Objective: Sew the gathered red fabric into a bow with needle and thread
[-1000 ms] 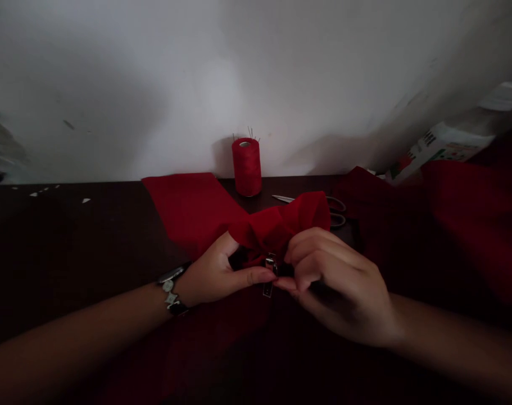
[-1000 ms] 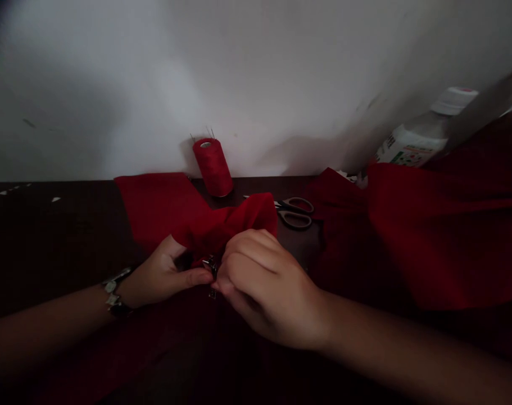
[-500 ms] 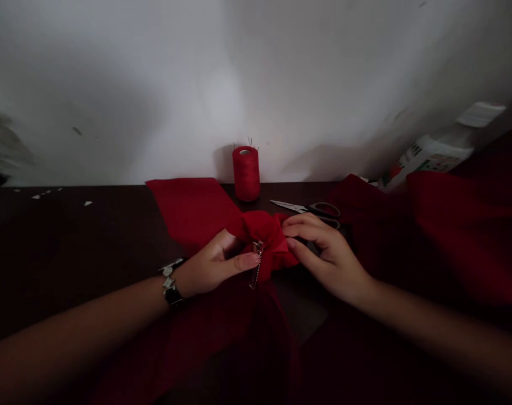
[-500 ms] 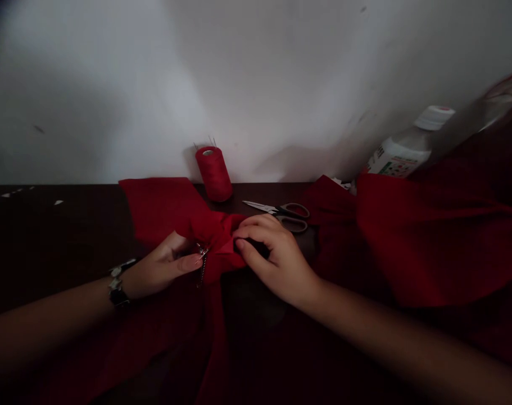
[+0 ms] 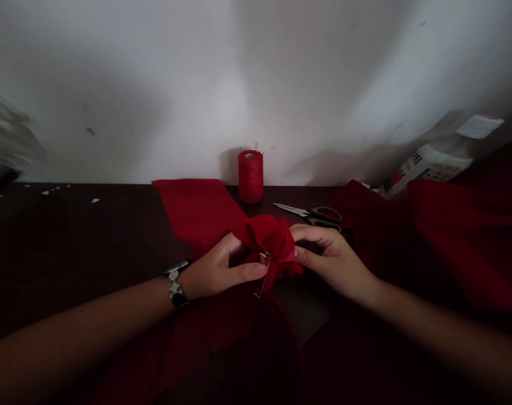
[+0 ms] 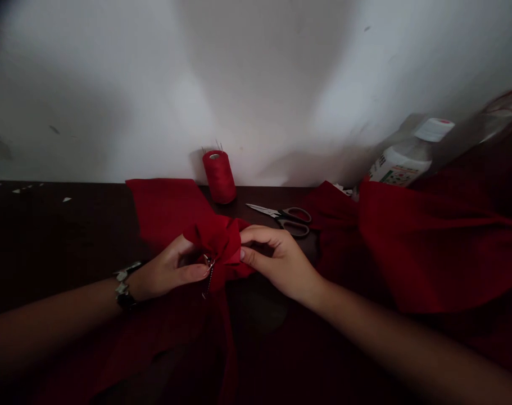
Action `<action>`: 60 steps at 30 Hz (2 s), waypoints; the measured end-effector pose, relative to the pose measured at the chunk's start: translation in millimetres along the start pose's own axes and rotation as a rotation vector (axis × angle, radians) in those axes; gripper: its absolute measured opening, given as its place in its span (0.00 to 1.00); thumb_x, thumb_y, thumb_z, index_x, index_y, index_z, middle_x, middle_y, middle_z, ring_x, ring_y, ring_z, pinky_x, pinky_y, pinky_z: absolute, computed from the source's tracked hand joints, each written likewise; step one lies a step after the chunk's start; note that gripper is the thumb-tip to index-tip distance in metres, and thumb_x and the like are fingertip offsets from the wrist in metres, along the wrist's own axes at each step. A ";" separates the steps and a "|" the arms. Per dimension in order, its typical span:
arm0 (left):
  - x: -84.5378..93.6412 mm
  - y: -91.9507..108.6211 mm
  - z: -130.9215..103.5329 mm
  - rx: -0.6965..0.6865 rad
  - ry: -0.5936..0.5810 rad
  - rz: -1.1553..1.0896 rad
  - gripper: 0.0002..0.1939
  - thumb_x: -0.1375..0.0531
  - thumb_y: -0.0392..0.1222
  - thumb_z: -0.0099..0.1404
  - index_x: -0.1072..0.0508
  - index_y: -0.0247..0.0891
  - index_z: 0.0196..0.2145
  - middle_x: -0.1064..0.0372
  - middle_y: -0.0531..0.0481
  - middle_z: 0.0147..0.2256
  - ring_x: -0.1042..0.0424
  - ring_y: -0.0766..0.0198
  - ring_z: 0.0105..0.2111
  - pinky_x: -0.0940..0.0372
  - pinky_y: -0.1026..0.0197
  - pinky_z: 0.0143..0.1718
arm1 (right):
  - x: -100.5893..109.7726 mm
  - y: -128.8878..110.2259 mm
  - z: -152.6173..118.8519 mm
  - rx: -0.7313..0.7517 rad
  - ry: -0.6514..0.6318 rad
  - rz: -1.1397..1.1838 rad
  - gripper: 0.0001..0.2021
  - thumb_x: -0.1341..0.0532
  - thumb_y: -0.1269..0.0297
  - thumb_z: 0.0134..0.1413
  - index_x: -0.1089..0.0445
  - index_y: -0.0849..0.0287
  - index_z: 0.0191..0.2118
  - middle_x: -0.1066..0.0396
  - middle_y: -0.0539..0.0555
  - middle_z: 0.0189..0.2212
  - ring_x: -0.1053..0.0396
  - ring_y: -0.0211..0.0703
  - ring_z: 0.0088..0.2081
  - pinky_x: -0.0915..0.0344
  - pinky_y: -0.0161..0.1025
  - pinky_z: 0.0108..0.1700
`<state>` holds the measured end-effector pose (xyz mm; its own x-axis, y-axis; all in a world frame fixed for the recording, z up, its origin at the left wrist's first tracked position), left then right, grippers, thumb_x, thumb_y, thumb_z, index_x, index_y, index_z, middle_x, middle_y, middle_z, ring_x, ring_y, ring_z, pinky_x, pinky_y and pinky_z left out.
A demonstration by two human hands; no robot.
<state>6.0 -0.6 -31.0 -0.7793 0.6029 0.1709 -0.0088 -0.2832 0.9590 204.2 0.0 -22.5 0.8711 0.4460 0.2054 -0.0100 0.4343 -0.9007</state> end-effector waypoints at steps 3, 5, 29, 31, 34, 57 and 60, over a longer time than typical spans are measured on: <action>-0.2 0.6 -0.7 -0.081 -0.068 -0.005 0.22 0.41 0.53 0.64 0.32 0.38 0.51 0.33 0.43 0.50 0.34 0.52 0.52 0.40 0.53 0.56 | -1.4 1.1 0.5 -0.032 -0.021 0.074 0.07 0.37 0.63 0.57 0.24 0.61 0.34 0.28 0.51 0.29 0.30 0.34 0.32 0.31 0.32 0.36; -1.2 0.1 -0.8 -0.105 -0.071 0.041 0.25 0.38 0.54 0.60 0.31 0.37 0.49 0.32 0.43 0.48 0.32 0.53 0.49 0.38 0.54 0.53 | -2.9 2.6 0.0 -0.084 -0.019 0.127 0.08 0.36 0.61 0.55 0.25 0.61 0.32 0.30 0.51 0.29 0.31 0.33 0.31 0.32 0.31 0.34; -0.2 -5.7 -0.6 0.019 0.089 0.011 0.13 0.39 0.49 0.63 0.32 0.37 0.38 0.37 0.52 0.32 0.37 0.66 0.33 0.37 0.64 0.36 | 12.9 -12.0 7.2 -0.466 0.111 0.801 0.13 0.40 0.64 0.51 0.22 0.60 0.40 0.23 0.51 0.27 0.33 0.29 0.18 0.35 0.27 0.21; 0.0 -4.9 0.1 0.011 0.082 -0.012 0.13 0.39 0.49 0.64 0.32 0.37 0.36 0.38 0.52 0.31 0.38 0.66 0.31 0.38 0.65 0.35 | 12.6 -14.4 7.3 -0.466 0.084 0.816 0.12 0.40 0.64 0.51 0.22 0.59 0.40 0.23 0.51 0.27 0.33 0.30 0.19 0.35 0.28 0.21; -0.7 -1.5 1.2 -0.029 0.072 -0.037 0.12 0.39 0.49 0.64 0.32 0.37 0.36 0.38 0.53 0.31 0.39 0.67 0.31 0.39 0.66 0.34 | 12.3 -13.6 6.3 -0.447 0.075 0.786 0.11 0.39 0.64 0.51 0.22 0.57 0.40 0.23 0.51 0.27 0.34 0.30 0.19 0.36 0.28 0.21; -6.2 3.7 -1.9 -0.076 0.043 0.148 0.14 0.38 0.44 0.62 0.31 0.37 0.43 0.29 0.48 0.40 0.30 0.61 0.39 0.33 0.61 0.43 | -2.3 12.7 -4.2 -0.520 0.009 0.379 0.18 0.29 0.58 0.43 0.25 0.59 0.41 0.33 0.45 0.20 0.39 0.30 0.21 0.38 0.30 0.26; -7.7 5.3 -2.7 -0.096 0.084 0.195 0.16 0.37 0.46 0.61 0.31 0.37 0.44 0.29 0.47 0.40 0.30 0.59 0.40 0.33 0.57 0.45 | -3.5 12.8 -5.7 -0.607 0.037 0.470 0.19 0.28 0.59 0.40 0.25 0.60 0.40 0.36 0.43 0.17 0.43 0.28 0.19 0.45 0.28 0.21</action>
<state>10.3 -8.8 -27.8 -0.8216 0.4668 0.3273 0.0906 -0.4599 0.8833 203.9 -0.5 -36.9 0.8579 0.4464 -0.2543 -0.1213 -0.3049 -0.9446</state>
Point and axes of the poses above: each hand's wrist, its own z-axis towards the middle knuckle, its own x-axis out of the back of the hand, y = z × x, the point moved 2 cm from there along z, towards the middle knuckle
